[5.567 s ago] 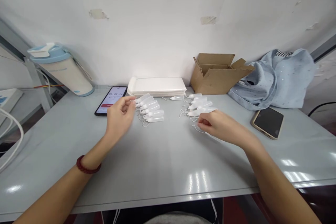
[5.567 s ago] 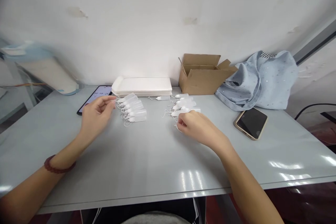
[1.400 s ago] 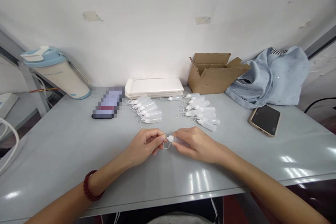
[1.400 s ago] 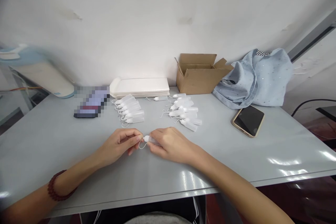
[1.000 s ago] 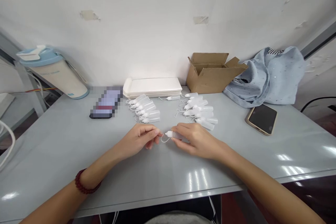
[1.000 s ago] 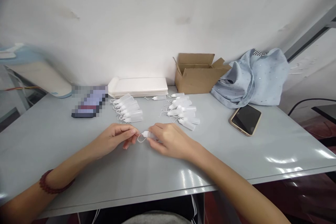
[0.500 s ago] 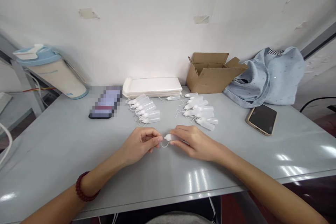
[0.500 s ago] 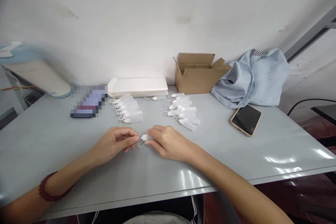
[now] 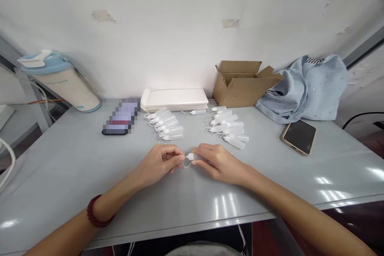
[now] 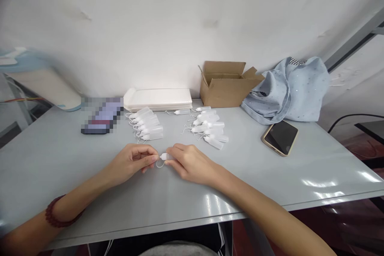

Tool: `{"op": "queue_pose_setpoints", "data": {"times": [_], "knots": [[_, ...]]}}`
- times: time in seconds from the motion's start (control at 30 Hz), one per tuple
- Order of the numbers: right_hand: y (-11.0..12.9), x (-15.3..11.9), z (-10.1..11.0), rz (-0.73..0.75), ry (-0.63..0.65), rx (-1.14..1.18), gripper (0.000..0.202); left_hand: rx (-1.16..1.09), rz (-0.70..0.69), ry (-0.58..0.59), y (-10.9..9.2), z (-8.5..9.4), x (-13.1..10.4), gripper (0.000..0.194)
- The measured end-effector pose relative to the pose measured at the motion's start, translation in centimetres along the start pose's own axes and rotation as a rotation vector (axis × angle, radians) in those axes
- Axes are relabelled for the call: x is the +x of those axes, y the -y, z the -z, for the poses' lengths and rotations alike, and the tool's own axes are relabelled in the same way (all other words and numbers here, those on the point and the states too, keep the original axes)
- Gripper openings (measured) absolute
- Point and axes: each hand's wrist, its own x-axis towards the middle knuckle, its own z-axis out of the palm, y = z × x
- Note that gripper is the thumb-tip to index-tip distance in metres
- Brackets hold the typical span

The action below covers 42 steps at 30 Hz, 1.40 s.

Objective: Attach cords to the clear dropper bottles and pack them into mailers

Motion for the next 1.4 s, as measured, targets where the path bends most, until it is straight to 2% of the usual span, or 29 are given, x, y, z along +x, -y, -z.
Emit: {"op": "queue_pose_setpoints", "data": {"times": [0.13, 0.27, 0.43, 0.57, 0.7, 1.0, 1.2, 1.4], "knots": [[0.2, 0.2, -0.2, -0.006, 0.023, -0.020, 0.026, 0.078, 0.028, 0.085, -0.2, 0.9, 0.2, 0.024], [0.0, 0.3, 0.2, -0.009, 0.026, -0.095, 0.029, 0.180, 0.040, 0.149, -0.6, 2.8, 0.4, 0.026], [-1.8, 0.1, 1.7, -0.061, -0.181, -0.234, 0.029, 0.302, 0.102, 0.058, -0.9, 5.6, 0.0, 0.030], [-3.1, -0.1, 3.0, -0.117, -0.281, -0.322, 0.021, 0.334, 0.146, 0.013, -0.5, 6.8, 0.0, 0.033], [-3.7, -0.2, 4.0, -0.149, -0.300, -0.381, 0.020, 0.314, 0.190, -0.018, -0.1, 6.8, 0.2, 0.033], [-5.0, -0.3, 4.3, -0.268, -0.173, -0.546, 0.022, 0.329, 0.283, -0.121, -0.2, 6.5, 0.2, 0.037], [-5.3, -0.3, 4.4, -0.332, -0.104, -0.573, 0.020, 0.427, 0.393, -0.281, -0.1, 5.8, 0.3, 0.044], [-5.4, -0.1, 4.1, -0.350, -0.056, -0.594, 0.020, 0.607, 0.241, -0.499, -0.8, 4.8, -0.3, 0.043]]}}
